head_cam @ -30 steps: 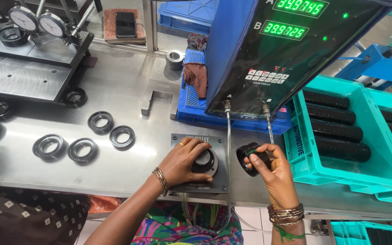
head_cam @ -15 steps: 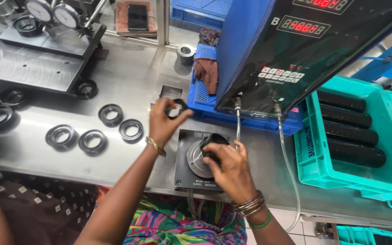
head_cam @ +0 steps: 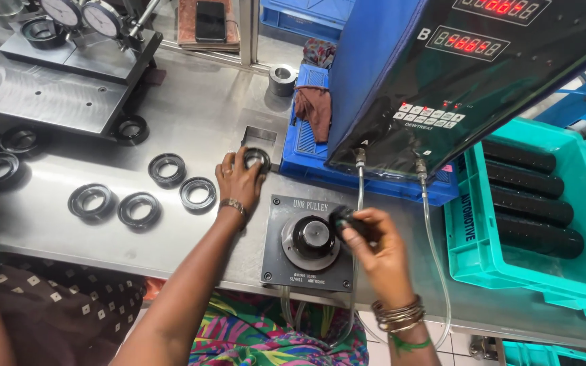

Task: Inspecting metal bearings using a digital inspection machine at a quality control station.

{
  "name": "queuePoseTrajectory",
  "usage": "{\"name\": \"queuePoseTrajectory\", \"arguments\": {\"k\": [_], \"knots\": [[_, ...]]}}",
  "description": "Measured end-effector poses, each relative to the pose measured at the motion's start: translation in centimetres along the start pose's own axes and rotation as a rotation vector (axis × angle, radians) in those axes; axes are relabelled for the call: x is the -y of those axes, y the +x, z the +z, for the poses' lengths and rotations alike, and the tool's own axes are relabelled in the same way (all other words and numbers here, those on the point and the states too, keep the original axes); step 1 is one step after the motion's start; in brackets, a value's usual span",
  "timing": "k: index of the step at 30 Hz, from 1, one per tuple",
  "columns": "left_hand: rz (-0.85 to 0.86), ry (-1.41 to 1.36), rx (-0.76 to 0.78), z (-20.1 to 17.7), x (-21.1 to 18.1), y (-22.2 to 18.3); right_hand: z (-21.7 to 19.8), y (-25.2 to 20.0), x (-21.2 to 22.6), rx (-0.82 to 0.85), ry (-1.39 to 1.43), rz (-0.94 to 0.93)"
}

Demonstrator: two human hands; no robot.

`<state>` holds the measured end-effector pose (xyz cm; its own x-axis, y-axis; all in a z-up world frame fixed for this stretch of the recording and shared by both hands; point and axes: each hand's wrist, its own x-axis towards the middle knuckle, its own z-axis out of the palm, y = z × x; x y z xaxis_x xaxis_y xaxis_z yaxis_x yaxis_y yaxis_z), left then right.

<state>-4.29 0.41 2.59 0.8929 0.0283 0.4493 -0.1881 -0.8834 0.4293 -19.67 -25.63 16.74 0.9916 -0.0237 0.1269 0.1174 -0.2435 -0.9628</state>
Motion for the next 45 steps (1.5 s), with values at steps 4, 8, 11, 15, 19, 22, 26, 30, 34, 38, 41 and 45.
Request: {"name": "queuePoseTrajectory", "arguments": {"k": [4,8,11,15,19,22,26,30,34,38,41,45], "knots": [[0.015,0.114,-0.045,3.2,1.5,1.5,-1.8,-0.1,0.4,-0.071,0.177,-0.034],[-0.074,0.183,0.148,-0.4,-0.3,1.1,-2.7,-0.8,0.9,-0.112,0.243,-0.016],[-0.09,0.228,0.276,-3.7,0.1,-1.2,-3.3,-0.9,0.6,-0.139,0.269,-0.002],[-0.144,0.342,0.246,-6.6,3.0,-4.0,-4.2,-0.6,-1.3,-0.193,0.306,0.018],[-0.226,0.417,0.217,-6.4,6.3,-4.0,-4.0,-0.6,-1.2,-0.215,0.268,-0.012],[-0.263,0.484,-0.071,-5.5,3.6,-4.0,-3.8,-0.6,-0.8,-0.236,0.255,-0.006],[0.178,-0.346,0.125,-9.9,-8.1,-5.6,-3.6,-0.7,-0.2,-0.246,0.226,-0.001],[0.295,-0.34,0.393,-12.2,-12.8,-6.2,-3.9,-1.1,0.5,-0.251,0.182,-0.016],[0.539,-0.429,0.325,-10.9,-10.9,-6.0,-4.7,-1.1,-0.1,-0.273,0.162,-0.004],[0.519,-0.397,0.315,-11.3,-11.4,-5.2,-4.0,-0.8,-0.1,-0.276,0.163,-0.006],[0.511,-0.433,0.29,-11.1,-11.6,-4.9,-2.9,-0.6,0.3,-0.263,0.106,-0.058],[0.451,-0.587,0.199,-13.9,-12.7,-3.3,-0.8,-0.2,-0.1,-0.249,0.05,-0.116]]}}
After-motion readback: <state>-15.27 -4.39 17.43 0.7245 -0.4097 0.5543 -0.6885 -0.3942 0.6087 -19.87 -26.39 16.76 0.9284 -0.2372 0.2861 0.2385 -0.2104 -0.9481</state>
